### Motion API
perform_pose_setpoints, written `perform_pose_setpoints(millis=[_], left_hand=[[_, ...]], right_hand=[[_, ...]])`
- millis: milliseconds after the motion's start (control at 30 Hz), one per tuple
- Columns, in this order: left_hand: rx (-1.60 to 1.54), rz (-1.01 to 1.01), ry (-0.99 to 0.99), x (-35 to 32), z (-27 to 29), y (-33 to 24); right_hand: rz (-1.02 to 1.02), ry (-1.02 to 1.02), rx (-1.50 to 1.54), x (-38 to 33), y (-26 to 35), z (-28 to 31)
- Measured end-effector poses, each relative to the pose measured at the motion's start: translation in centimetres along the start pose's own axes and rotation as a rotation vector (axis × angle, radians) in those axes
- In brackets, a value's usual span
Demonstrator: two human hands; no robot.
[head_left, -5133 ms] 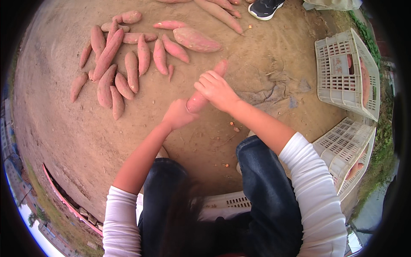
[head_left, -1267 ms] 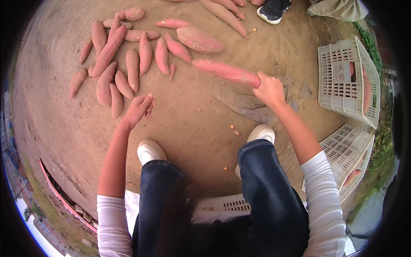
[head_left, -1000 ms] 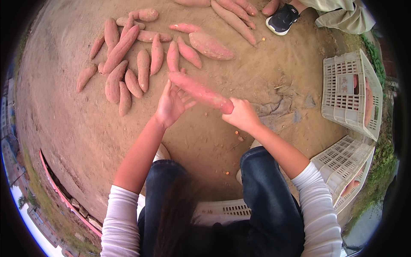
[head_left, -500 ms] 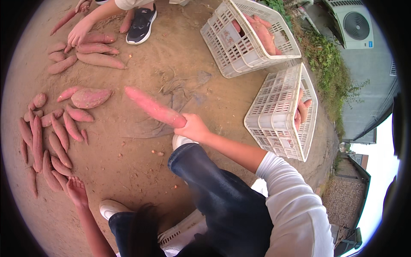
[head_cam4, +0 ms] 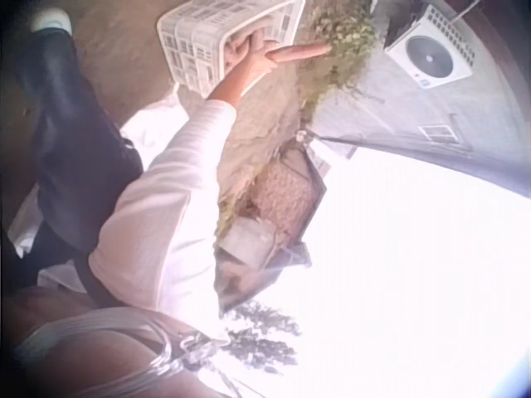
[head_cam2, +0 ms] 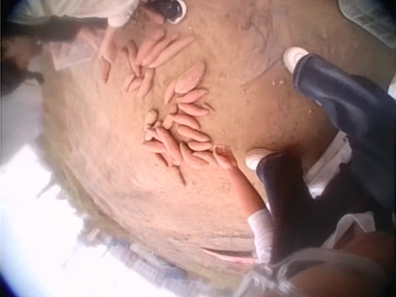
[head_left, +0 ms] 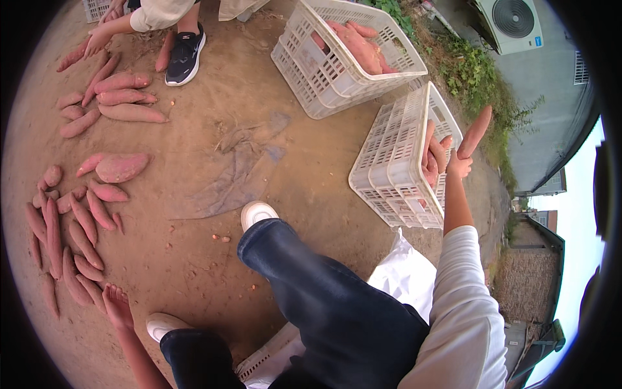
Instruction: The person sits on a low crate and peels a pile of sweet potatoes by hand, rubbing the skin off and placing the peeled items into a nearby white plastic crate. The person handles the potatoes one at a time, rotating them to remove the skin.
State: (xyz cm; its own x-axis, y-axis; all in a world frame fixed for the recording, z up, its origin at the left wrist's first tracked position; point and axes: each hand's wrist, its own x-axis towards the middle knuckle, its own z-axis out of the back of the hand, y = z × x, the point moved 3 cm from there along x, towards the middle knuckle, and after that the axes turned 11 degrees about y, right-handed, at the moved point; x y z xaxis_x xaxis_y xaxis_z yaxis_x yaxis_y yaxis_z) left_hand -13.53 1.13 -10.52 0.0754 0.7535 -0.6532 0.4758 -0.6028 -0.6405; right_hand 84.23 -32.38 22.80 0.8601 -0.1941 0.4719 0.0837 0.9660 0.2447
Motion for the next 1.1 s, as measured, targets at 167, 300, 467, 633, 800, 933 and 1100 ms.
perform_pose_setpoints(millis=[167,300,467,633,800,933,1100], left_hand=[[0.024,0.011,-0.016,-0.4,0.2,0.2],[0.050,0.018,-0.055,-0.7,-0.2,0.1],[0.044,-0.002,-0.050,-0.1,-2.8,-0.2],[0.068,0.014,-0.025,0.9,-5.7,-0.8],[0.124,0.003,-0.044,1.6,-6.8,-1.5],[0.272,-0.046,-0.051,2.0,-6.6,-1.9],[0.366,-0.101,-0.041,2.8,-5.8,-2.6]], right_hand=[[0.484,0.264,0.123,0.6,4.3,-1.4],[1.273,0.366,0.314,-14.6,17.5,-1.7],[2.094,0.589,0.363,-37.7,28.7,0.2],[2.406,0.953,0.174,-54.1,32.0,-0.8],[2.220,1.044,0.151,-63.8,35.7,-3.3],[2.010,1.094,-0.013,-69.4,38.3,-4.9],[1.888,1.122,0.082,-73.6,39.1,-5.7]])
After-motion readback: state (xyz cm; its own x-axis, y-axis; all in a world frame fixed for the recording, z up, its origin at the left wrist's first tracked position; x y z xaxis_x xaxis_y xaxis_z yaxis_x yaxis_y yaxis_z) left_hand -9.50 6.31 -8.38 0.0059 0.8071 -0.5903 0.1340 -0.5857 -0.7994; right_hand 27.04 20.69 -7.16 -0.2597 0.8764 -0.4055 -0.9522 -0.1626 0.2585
